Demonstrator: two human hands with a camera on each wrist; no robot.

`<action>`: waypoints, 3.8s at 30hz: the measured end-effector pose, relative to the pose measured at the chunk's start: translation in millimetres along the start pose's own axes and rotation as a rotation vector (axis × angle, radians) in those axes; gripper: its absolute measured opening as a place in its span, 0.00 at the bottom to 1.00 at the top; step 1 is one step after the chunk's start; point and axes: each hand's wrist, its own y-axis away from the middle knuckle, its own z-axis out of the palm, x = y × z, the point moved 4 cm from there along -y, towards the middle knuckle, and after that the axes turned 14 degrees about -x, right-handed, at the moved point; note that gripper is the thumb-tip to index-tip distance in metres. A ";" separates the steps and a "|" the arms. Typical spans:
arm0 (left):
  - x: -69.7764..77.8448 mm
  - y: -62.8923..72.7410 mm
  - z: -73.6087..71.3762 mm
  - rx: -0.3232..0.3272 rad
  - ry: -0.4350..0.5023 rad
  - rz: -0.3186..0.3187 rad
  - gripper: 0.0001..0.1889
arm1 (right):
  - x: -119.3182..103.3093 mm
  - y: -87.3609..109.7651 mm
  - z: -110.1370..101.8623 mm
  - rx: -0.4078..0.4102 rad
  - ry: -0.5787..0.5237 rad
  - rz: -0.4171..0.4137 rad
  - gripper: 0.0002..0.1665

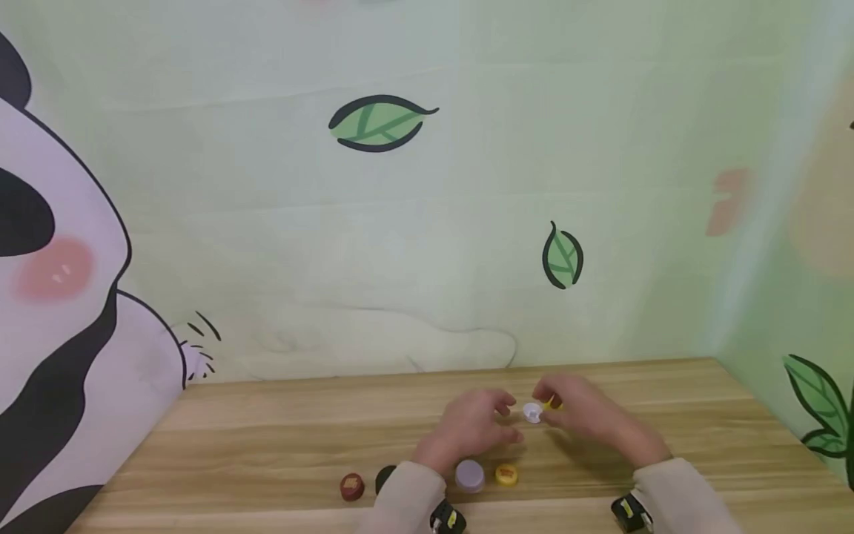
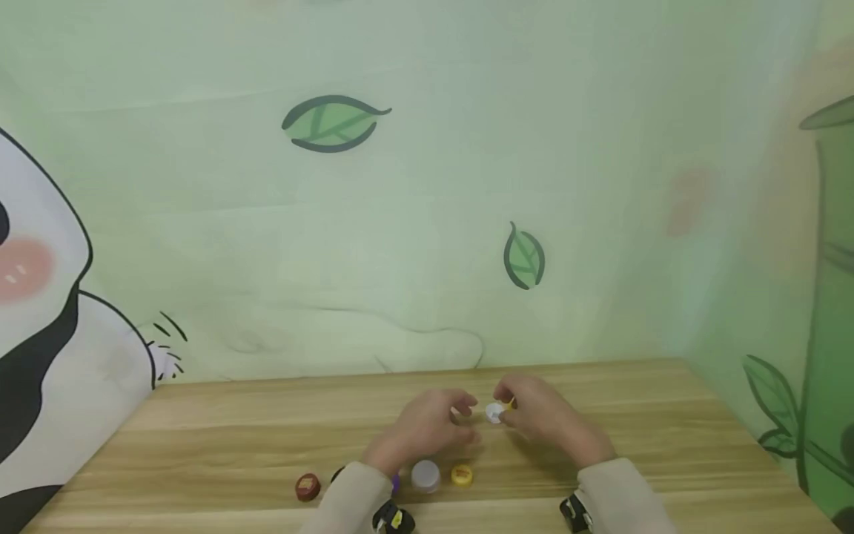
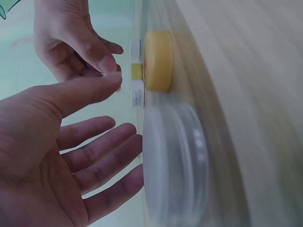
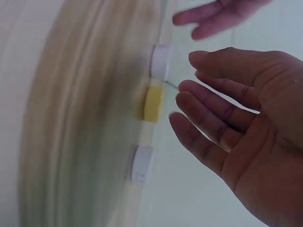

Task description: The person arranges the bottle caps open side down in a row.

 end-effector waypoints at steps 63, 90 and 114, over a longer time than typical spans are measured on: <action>-4.8 -15.7 1.3 0.104 0.311 0.055 0.03 | 3.5 2.7 -2.8 -0.084 -0.255 -0.034 0.06; 3.6 -1.5 -8.2 0.103 0.179 0.158 0.15 | -10.3 7.3 -7.1 -0.100 -0.364 -0.037 0.07; 1.8 2.5 -3.1 0.049 0.231 0.144 0.10 | -15.9 14.1 -7.9 -0.213 -0.280 -0.017 0.12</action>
